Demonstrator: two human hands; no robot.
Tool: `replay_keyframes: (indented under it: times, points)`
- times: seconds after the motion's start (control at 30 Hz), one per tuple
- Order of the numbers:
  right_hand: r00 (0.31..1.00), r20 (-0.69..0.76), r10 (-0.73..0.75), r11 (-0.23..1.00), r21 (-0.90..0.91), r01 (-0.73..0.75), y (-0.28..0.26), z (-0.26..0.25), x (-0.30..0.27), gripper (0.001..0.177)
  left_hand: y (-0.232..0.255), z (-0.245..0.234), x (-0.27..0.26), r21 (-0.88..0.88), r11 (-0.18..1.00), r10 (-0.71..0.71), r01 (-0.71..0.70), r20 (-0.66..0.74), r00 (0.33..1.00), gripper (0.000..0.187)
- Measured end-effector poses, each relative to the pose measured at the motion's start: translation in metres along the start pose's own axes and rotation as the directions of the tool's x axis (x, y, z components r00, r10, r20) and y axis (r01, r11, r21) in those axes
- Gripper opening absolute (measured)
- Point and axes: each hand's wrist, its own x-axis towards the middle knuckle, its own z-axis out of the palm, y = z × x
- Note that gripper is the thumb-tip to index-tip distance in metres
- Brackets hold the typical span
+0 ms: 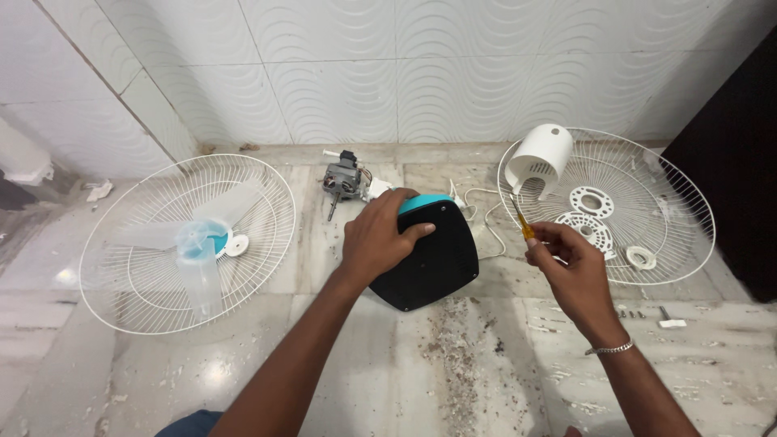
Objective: The person assembles a disassembled electric fan by securing the base with a screwdriver. They tighten screws on the black base plate while other fan components lie nearby on the floor.
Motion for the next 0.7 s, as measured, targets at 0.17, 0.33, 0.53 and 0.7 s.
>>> replay_keyframes:
  times: [0.17,0.33,0.53,0.7]
  points:
    - [1.0,0.009,0.006,1.0,0.028,-0.007,-0.018,0.006,-0.001,0.033,0.0,-0.003,-0.007,-0.037,0.999,-0.017,0.018,0.02,1.0,0.051]
    - [1.0,0.018,-0.014,1.0,0.008,0.013,-0.034,0.009,0.0,0.033,0.001,0.007,-0.014,-0.059,0.997,-0.051,0.054,0.047,0.998,0.052]
    - [0.998,0.024,-0.055,0.995,0.089,0.053,-0.056,0.02,0.009,0.031,-0.003,0.005,-0.006,-0.026,0.997,0.076,-0.075,0.048,0.996,0.056]
    - [0.999,0.016,-0.039,0.995,0.097,0.037,-0.06,0.03,0.011,0.031,-0.005,-0.002,0.009,0.074,0.995,0.043,-0.066,0.284,0.958,0.056]
